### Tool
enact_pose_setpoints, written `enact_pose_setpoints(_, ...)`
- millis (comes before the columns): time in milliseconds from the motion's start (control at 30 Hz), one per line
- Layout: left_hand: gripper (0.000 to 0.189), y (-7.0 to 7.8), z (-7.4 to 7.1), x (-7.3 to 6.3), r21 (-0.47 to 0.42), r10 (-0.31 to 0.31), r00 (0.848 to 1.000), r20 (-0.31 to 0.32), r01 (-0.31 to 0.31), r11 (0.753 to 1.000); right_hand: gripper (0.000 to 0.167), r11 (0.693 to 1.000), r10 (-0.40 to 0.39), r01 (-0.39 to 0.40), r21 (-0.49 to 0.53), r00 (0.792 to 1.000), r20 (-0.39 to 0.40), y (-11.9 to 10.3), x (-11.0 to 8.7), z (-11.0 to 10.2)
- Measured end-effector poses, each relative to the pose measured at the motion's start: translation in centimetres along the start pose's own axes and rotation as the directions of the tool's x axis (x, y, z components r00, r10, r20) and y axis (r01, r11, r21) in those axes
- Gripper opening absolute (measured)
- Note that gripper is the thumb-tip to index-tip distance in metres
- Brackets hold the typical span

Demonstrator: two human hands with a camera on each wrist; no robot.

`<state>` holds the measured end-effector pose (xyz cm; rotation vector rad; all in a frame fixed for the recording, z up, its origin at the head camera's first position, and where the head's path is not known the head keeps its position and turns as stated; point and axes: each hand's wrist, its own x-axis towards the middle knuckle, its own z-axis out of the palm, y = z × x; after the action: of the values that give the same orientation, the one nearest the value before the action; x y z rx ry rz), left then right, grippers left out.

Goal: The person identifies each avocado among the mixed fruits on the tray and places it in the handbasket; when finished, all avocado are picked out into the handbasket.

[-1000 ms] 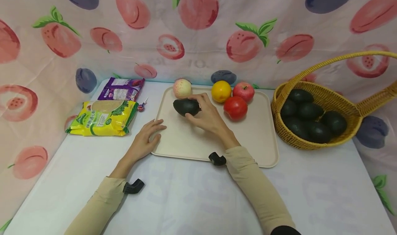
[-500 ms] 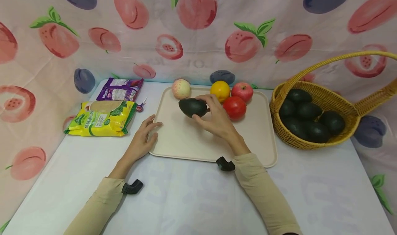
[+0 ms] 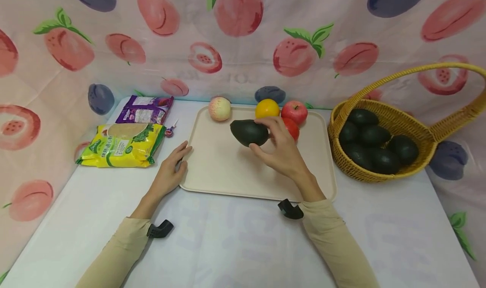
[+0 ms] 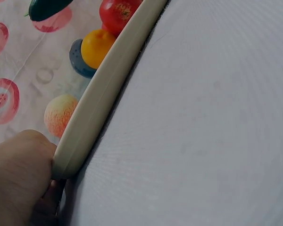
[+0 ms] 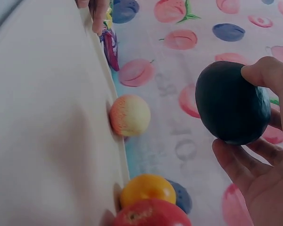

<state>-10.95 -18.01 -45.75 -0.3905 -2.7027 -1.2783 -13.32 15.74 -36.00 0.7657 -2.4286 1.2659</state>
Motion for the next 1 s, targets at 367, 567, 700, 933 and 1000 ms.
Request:
enact_pose_setpoints(367, 0.044, 0.1, 0.0, -0.1, 0.010, -0.022, 1.000, 0.007, 0.022, 1.000, 0.062, 0.998, 0.015, -0.006, 0.054, 0.988, -0.156, -2.2, -1.5, -4.4)
enact_pose_setpoints(567, 0.042, 0.2, 0.1, -0.1, 0.007, -0.001, 1.000, 0.004, 0.001, 1.000, 0.061, 0.991, 0.018, 0.012, 0.130, 0.973, -0.228, -1.9, -1.8, -7.1)
enact_pose_setpoints(700, 0.040, 0.2, 0.0, 0.0, 0.001, 0.004, 1.000, 0.005, -0.004, 1.000, 0.062, 0.988, 0.034, 0.011, 0.156, 0.959, -0.282, -0.4, -2.2, -8.8)
enact_pose_setpoints(933, 0.037, 0.2, -0.1, 0.0, 0.015, -0.023, 0.999, 0.040, 0.022, 1.000, 0.055, 0.965, 0.035, 0.078, 0.251, 0.909, -0.416, 0.0, -2.9, -11.6)
enact_pose_setpoints(1000, 0.038, 0.2, 0.0, 0.0, 0.021, -0.026, 0.999, 0.048, 0.025, 0.999, 0.055, 0.955, 0.040, 0.099, 0.281, 0.891, -0.453, 0.0, -2.9, -12.2)
